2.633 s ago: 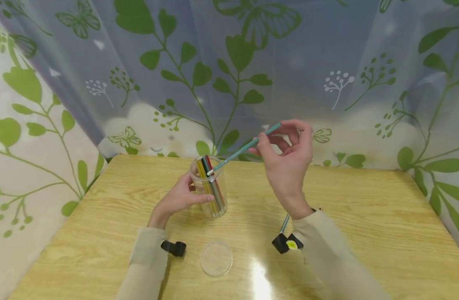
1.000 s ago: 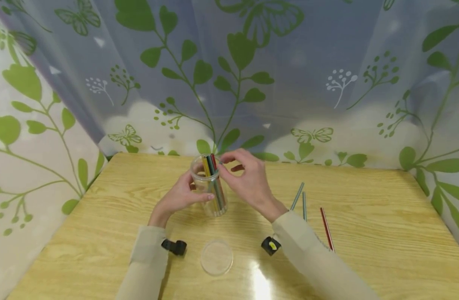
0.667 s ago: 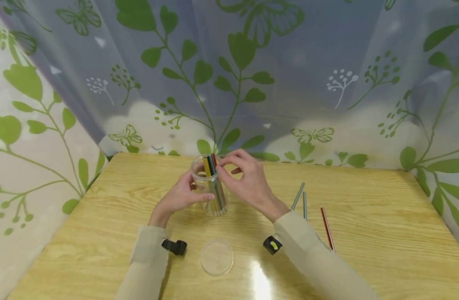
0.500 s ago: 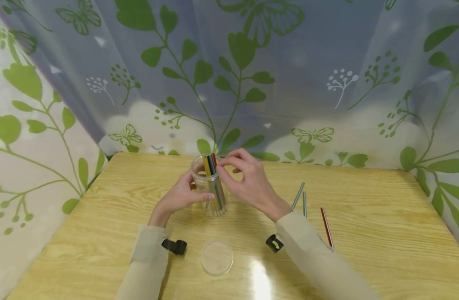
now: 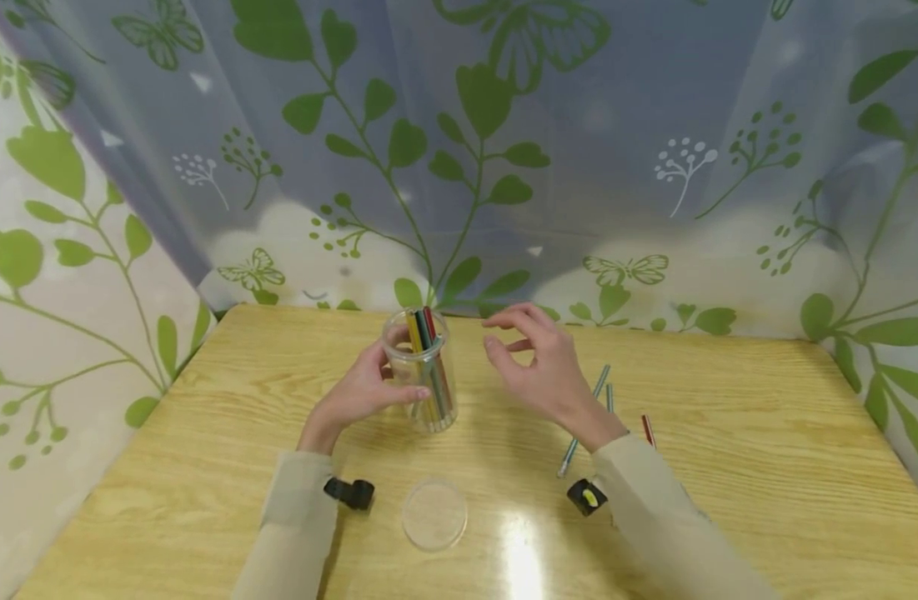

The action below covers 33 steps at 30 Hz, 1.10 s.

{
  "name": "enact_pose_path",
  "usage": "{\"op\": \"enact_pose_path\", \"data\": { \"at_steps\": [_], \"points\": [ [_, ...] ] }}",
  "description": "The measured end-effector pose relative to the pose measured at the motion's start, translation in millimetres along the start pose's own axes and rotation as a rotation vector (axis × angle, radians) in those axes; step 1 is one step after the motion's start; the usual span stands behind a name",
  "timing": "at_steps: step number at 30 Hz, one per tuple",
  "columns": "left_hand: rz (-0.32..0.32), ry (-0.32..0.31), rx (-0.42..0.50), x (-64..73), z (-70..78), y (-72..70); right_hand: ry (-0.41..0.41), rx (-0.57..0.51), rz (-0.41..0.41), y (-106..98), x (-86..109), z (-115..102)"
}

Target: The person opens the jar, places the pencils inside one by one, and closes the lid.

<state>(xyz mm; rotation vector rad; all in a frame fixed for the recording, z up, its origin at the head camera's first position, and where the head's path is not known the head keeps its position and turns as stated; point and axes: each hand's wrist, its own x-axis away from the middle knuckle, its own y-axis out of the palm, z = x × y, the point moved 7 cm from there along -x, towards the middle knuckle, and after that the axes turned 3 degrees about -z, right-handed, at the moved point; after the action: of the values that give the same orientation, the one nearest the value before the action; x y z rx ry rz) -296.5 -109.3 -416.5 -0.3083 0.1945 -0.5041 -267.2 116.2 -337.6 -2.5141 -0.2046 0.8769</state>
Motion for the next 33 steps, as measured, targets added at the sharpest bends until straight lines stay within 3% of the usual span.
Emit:
{"op": "enact_pose_path", "data": {
  "at_steps": [5,13,22,33],
  "points": [
    [-0.001,-0.018,0.005,-0.8,-1.8,-0.8,0.128,0.079,-0.014,-23.6,17.3,27.2],
    [0.000,-0.032,0.016,-0.1,-1.4,-1.2,0.350,0.250,-0.121,-59.0,44.0,60.9],
    [-0.001,-0.042,0.016,-0.8,-1.2,-1.3,0.445,0.402,-0.177,-89.0,67.6,90.2],
    [0.002,-0.074,0.025,2.2,-2.5,-0.5,0.596,0.528,-0.364,-109.6,98.5,116.5]
  ]
}}
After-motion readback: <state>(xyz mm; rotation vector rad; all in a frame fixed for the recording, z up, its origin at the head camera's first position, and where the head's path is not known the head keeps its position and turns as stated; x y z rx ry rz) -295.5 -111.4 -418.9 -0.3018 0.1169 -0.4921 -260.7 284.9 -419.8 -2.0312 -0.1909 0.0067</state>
